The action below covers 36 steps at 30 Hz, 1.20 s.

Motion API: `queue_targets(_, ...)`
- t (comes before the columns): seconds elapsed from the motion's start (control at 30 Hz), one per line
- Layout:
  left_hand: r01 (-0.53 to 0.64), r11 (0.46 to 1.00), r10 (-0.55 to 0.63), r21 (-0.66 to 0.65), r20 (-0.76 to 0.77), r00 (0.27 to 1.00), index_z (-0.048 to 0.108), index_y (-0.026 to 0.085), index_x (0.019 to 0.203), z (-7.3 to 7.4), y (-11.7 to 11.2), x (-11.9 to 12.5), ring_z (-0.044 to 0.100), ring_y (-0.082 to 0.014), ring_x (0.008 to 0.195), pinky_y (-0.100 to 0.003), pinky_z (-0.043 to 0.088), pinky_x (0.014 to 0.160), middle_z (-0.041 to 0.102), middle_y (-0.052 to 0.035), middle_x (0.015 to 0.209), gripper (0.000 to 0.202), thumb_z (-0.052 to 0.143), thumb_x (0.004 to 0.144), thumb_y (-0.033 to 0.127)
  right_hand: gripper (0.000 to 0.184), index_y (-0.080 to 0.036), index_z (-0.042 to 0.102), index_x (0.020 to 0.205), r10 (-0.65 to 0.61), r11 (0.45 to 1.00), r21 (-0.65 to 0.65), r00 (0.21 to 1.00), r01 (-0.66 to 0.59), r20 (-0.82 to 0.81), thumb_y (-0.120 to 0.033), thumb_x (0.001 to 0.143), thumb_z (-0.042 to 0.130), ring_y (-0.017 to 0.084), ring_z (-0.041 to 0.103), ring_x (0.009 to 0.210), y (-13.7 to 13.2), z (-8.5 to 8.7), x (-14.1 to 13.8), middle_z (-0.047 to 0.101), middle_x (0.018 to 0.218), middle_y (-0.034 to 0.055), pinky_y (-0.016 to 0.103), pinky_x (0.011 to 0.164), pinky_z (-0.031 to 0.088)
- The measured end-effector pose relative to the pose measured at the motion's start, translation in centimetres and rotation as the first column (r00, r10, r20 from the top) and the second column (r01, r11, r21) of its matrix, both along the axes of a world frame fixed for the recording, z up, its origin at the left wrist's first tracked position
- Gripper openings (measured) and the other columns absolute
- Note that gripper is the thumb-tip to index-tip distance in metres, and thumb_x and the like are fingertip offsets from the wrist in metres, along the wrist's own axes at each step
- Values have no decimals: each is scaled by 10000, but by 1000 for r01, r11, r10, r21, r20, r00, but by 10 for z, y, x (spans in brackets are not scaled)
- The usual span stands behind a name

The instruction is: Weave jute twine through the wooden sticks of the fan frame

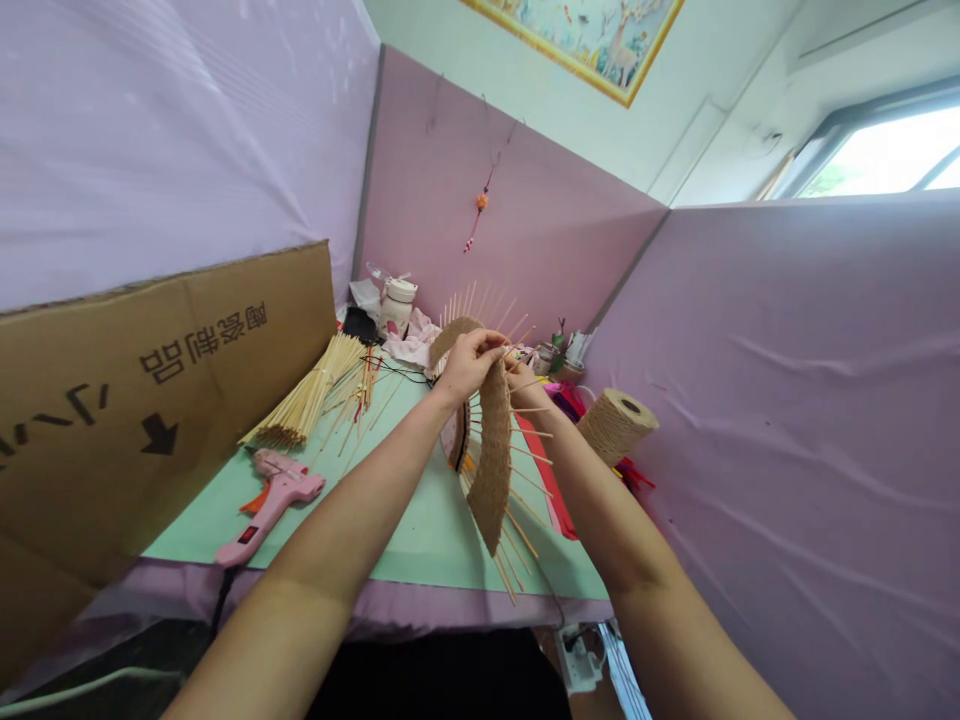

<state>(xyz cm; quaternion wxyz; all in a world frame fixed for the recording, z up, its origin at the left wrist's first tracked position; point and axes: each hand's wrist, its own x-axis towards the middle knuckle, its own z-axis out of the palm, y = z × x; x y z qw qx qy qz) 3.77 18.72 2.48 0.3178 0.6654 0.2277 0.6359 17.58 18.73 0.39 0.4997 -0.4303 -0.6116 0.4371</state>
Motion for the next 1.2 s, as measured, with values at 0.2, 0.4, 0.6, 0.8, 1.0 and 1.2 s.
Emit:
queue_targets(0.2, 41, 999, -41, -1, 33, 999, 695, 174, 869, -5, 7, 2, 590, -147, 766, -274, 471, 718, 681, -19, 807, 98, 657, 800, 231, 262, -213, 606, 848, -15, 999, 41, 988, 21, -154, -360, 657, 709, 100, 543, 634, 2, 13, 0, 596, 693, -62, 238, 626, 445)
queue_targets(0.4, 14, 1000, -14, 12, -5, 1000, 702, 174, 887, -6, 9, 1, 574, -151, 757, -279, 467, 717, 676, -23, 813, 120, 661, 793, 238, 394, -213, 582, 803, 18, 1000, 11, 986, -17, -165, -489, 614, 790, 73, 455, 511, -4, 24, -1, 546, 639, -62, 205, 473, 354)
queue_targets(0.6, -60, 995, 54, 82, 81, 995, 690, 179, 940, -12, 7, 3, 584, -160, 962, -291, 478, 863, 621, -66, 1055, 144, 609, 828, 218, 481, -213, 516, 692, -100, 985, 124, 983, 120, -154, -587, 575, 796, 61, 366, 462, 2, 24, -3, 454, 554, -85, 202, 442, 283)
queue_targets(0.8, -7, 999, 12, -43, 119, 993, 578, 209, 1226, -26, 19, 1, 583, -151, 1009, -319, 477, 929, 604, -76, 1155, 401, 517, 839, 121, 462, -223, 525, 746, -170, 956, 214, 972, 203, -162, -628, 633, 716, 108, 455, 589, 3, 21, -20, 540, 661, -44, 237, 553, 387)
queue_targets(1.0, -94, 996, 94, -5, -14, 996, 713, 206, 1037, -12, 22, -5, 559, -167, 1008, -308, 459, 947, 556, -52, 1016, 248, 587, 830, 156, 397, -233, 492, 745, -255, 910, 299, 957, 287, -142, -597, 707, 645, 128, 450, 623, -4, 22, -30, 498, 677, -32, 253, 575, 391)
queue_targets(1.2, -112, 992, 112, 59, 8, 994, 729, 228, 1055, -2, -16, -14, 561, -170, 1015, -303, 465, 946, 547, -48, 1011, 249, 608, 844, 175, 370, -232, 480, 755, -280, 863, 380, 942, 332, -186, -575, 754, 617, 125, 454, 612, -26, 23, -42, 507, 684, -27, 263, 600, 408)
